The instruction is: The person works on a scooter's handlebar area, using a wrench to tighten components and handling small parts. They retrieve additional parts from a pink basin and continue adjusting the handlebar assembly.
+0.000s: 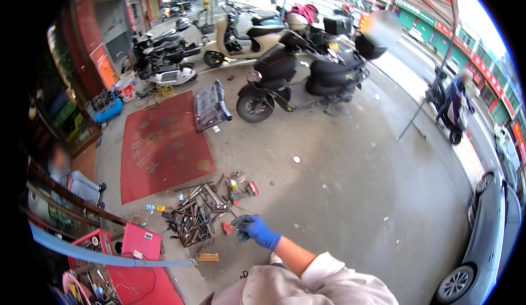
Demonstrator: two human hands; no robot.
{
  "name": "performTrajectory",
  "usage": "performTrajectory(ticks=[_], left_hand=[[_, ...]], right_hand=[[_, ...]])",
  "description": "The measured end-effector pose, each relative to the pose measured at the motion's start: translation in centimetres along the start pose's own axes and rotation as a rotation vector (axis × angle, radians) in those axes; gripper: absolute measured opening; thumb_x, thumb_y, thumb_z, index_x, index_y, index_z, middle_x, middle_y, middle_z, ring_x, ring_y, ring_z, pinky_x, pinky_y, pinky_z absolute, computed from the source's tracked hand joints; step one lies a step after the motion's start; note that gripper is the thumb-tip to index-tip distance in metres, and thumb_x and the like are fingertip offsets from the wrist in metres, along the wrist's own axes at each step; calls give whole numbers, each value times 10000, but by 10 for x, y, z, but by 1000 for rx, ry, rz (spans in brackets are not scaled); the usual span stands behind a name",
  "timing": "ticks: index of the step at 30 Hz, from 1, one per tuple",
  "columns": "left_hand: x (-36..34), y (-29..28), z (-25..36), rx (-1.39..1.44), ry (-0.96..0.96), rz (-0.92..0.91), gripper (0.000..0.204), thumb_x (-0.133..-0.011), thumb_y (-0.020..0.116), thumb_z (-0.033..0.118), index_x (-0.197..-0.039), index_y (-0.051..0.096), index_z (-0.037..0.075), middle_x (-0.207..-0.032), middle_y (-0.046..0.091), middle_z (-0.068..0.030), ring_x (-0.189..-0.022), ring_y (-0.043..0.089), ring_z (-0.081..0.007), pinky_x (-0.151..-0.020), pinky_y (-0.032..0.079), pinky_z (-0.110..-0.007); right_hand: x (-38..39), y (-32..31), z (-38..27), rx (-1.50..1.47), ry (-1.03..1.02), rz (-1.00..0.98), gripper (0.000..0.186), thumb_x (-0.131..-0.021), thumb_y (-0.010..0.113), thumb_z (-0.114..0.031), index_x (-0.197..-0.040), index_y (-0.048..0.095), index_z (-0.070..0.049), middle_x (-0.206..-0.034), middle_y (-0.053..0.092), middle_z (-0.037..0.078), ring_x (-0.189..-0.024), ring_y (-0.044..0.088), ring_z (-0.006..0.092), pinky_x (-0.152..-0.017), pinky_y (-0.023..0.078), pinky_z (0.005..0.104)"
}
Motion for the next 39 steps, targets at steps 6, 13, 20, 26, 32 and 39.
performTrajectory(ticks=[6,13,20,26,32,39], left_hand=[[145,281,135,11,-81,-1068,527,-856,650,403,-1136,589,-39,-1060,646,-214,-943,614,-338,-835,478,-411],[154,437,144,-226,-203,-1331,409,-847,628,347,-1026,626,-21,-958,660,-197,-851,631,-326,-758,493,-405],[128,648,210,-292,-268,-1319,308,-838,606,290,-916,663,-3,-856,675,-180,-760,648,-314,-681,509,-399],[160,856,606,376,7,-1496,208,-854,564,192,-899,646,6,-738,636,-90,-608,582,-166,-529,459,-327],[286,814,984,551,425,-1953,245,-948,592,169,-1145,599,24,-961,661,-65,-819,636,-134,-721,519,-265],[399,812,1173,564,345,-2347,314,-962,598,130,-1234,559,-23,-1067,668,-91,-907,656,-153,-796,547,-297]], right_hand=[[9,-128,-92,-59,-97,93,221,-970,584,-134,-1161,609,-27,-909,681,62,-761,664,154,-702,564,294],[-8,-235,-162,-63,-215,194,223,-975,573,-128,-1164,619,-18,-933,681,51,-803,658,132,-745,558,281],[-5,-384,-286,140,-285,537,195,-937,636,-135,-1092,669,-22,-871,650,-2,-752,577,78,-665,501,234],[24,-509,-379,-4,-433,884,200,-921,652,-126,-1061,662,18,-850,664,43,-727,625,115,-679,542,274],[-34,-605,-451,-172,-525,872,191,-914,670,-120,-1031,648,30,-849,670,57,-728,636,122,-701,547,278],[-143,-744,-565,137,-508,648,157,-908,660,-101,-1035,634,-12,-868,671,51,-774,617,111,-706,521,275]])
Point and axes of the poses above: each hand's wrist, its own x-axis away from the middle knuckle, its own y-axis out of the palm, z = x × y, the point moved 6 cm from there along -x, towards the middle knuckle
